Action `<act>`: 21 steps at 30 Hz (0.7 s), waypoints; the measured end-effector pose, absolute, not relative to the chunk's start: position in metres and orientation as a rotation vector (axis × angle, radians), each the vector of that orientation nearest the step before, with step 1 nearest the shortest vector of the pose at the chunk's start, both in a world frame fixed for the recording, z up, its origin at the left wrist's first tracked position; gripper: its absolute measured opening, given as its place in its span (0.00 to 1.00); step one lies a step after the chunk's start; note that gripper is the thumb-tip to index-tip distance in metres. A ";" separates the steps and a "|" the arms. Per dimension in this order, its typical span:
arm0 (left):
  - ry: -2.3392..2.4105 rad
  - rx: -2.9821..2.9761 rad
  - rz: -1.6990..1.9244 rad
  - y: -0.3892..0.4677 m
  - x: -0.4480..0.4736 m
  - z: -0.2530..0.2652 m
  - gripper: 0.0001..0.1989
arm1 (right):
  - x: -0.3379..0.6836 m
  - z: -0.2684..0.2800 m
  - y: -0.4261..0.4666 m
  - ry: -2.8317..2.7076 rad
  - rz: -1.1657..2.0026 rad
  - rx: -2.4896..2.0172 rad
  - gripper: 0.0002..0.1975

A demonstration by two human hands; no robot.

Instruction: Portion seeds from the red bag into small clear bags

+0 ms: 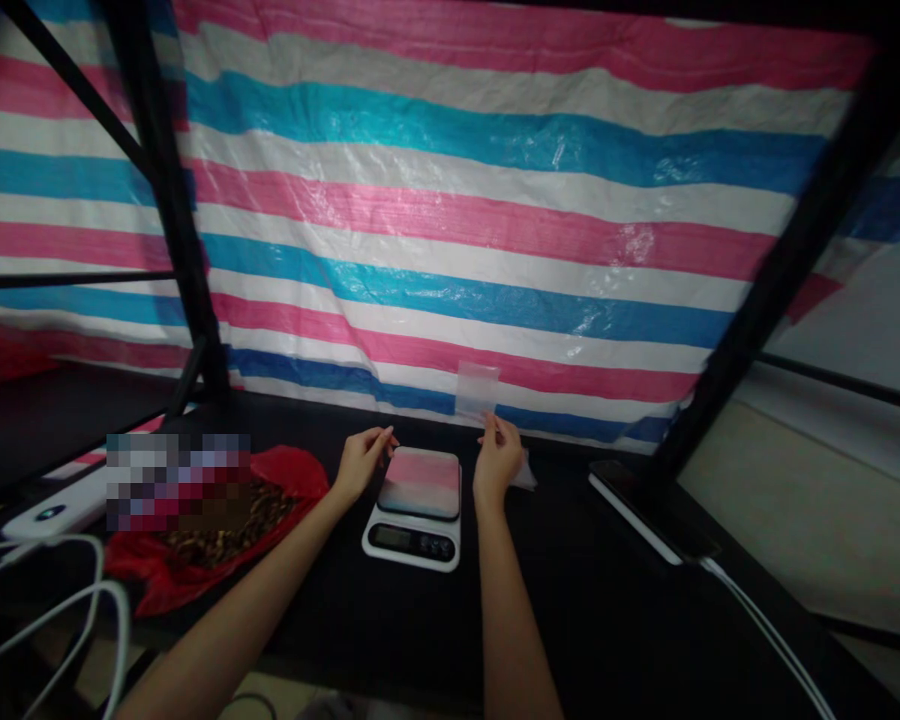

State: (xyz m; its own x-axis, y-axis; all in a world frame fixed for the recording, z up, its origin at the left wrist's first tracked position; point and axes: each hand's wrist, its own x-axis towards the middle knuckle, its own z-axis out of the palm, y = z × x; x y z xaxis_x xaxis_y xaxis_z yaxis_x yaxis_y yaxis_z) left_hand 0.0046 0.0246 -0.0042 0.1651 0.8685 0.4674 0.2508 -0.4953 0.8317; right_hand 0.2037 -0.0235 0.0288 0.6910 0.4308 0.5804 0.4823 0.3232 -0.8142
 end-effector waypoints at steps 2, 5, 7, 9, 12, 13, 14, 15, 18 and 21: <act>1.082 1.881 1.318 0.025 0.004 -0.006 0.23 | 0.221 0.030 -0.028 -0.761 -0.107 -1.370 0.22; 1.109 1.885 1.318 0.028 0.003 -0.007 0.23 | 0.245 0.025 -0.031 -0.616 -0.106 -1.401 0.22; 1.123 1.874 1.328 0.031 0.003 -0.007 0.23 | 0.259 0.020 -0.032 -0.549 -0.107 -1.364 0.21; 1.126 1.863 1.335 0.032 0.002 -0.007 0.23 | 0.271 0.013 -0.031 -0.496 -0.103 -1.297 0.19; 1.124 1.860 1.339 0.034 0.001 -0.007 0.23 | 0.283 0.005 -0.028 -0.438 -0.042 -1.203 0.16; 1.124 1.864 1.338 0.034 0.001 -0.007 0.23 | 0.285 0.003 -0.026 -0.426 -0.013 -1.183 0.15; 1.125 1.870 1.336 0.034 0.001 -0.008 0.23 | 0.286 0.002 -0.025 -0.423 0.018 -1.165 0.14; 1.126 1.876 1.336 0.034 0.001 -0.008 0.23 | 0.287 0.001 -0.023 -0.429 0.048 -1.149 0.14; 1.138 1.880 1.337 0.035 0.000 -0.009 0.23 | 0.285 -0.001 -0.020 -0.501 0.100 -1.125 0.17; 1.152 1.871 1.328 0.035 0.001 -0.009 0.23 | 0.281 0.000 -0.020 -0.556 0.088 -1.132 0.21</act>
